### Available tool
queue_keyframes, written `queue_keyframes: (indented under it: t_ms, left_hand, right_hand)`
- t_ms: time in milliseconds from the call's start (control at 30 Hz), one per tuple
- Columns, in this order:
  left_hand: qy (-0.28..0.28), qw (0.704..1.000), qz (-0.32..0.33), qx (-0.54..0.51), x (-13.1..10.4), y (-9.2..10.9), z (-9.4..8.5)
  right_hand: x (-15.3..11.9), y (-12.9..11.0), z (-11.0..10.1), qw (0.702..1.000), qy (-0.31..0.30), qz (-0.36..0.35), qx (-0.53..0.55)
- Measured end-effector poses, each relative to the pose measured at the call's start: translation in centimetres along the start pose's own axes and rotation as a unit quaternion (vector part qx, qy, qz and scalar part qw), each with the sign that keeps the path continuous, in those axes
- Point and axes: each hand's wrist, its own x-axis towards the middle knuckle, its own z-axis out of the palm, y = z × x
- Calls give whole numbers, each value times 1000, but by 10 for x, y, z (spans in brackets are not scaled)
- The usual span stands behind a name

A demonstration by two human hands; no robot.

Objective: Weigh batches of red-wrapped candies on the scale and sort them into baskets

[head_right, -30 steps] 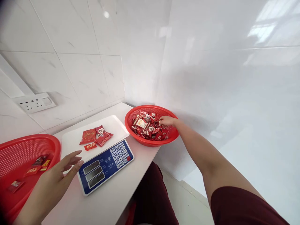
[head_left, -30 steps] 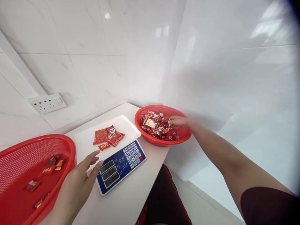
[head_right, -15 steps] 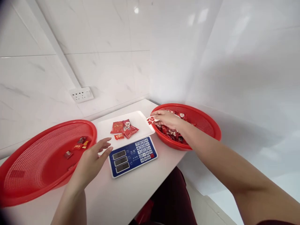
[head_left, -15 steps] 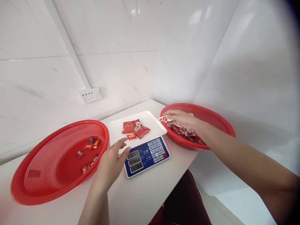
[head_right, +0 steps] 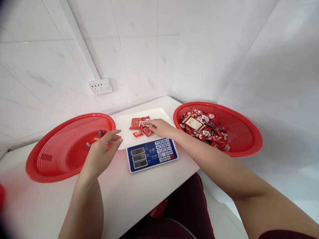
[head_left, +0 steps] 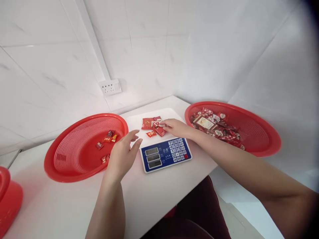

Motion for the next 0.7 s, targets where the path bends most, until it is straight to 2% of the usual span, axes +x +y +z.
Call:
queue_keyframes:
  t_ms: [100,233,433,567,700]
  left_hand:
    - [9,1000,6,1,0,-1,0]
    - [20,1000,7,-7,-1,-4,-1]
    - [24,1000,12,5,0,-5,0]
    - [5,1000,4,20,2,-2,5]
    - [-3,1000,0,19,2,-1,10]
  right_hand:
    - [-10,-1,8,998,-15,-44,-34]
    - [-34,-9,2,999,13,-25,-26]
    - [-100,-16,-4,993,97,62,38]
    - [-133,-13,4,977,99,154,110]
    - [-151,-12,9,964,102,196,145]
